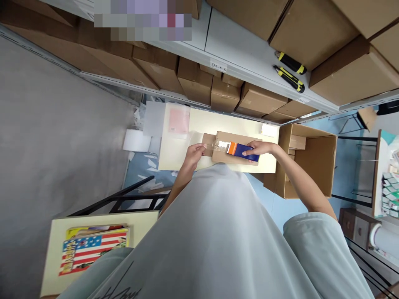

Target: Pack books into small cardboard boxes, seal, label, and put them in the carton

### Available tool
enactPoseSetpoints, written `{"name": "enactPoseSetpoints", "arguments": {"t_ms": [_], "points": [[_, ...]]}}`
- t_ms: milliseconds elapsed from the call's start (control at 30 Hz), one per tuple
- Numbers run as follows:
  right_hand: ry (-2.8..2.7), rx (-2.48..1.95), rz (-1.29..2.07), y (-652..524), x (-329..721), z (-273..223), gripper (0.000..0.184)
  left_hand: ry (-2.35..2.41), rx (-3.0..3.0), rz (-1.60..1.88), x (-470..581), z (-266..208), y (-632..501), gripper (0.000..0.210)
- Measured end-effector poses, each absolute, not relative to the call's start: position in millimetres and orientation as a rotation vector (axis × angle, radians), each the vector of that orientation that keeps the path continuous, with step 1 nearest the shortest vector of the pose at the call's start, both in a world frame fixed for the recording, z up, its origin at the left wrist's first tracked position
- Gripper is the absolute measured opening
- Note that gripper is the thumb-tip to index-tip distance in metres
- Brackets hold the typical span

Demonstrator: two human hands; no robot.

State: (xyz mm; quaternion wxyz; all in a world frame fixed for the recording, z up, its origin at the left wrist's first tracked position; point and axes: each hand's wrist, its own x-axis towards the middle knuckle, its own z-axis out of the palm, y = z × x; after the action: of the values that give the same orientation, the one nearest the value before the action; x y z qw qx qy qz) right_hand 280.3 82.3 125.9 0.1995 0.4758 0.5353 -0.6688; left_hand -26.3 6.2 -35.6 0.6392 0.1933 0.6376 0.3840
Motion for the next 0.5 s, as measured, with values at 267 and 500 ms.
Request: {"name": "enactPoseSetpoints", "arguments": {"t_ms": [267,500], "points": [[1.465,1.250,-1.886,86,272,120,0.067,1.473,0.590,0.830,-3,-70,3,0.027],[1.471,1.291,-1.869,82,273,122,0.068,1.643,0.900,0.775,1,-74,-4,0.065]]}}
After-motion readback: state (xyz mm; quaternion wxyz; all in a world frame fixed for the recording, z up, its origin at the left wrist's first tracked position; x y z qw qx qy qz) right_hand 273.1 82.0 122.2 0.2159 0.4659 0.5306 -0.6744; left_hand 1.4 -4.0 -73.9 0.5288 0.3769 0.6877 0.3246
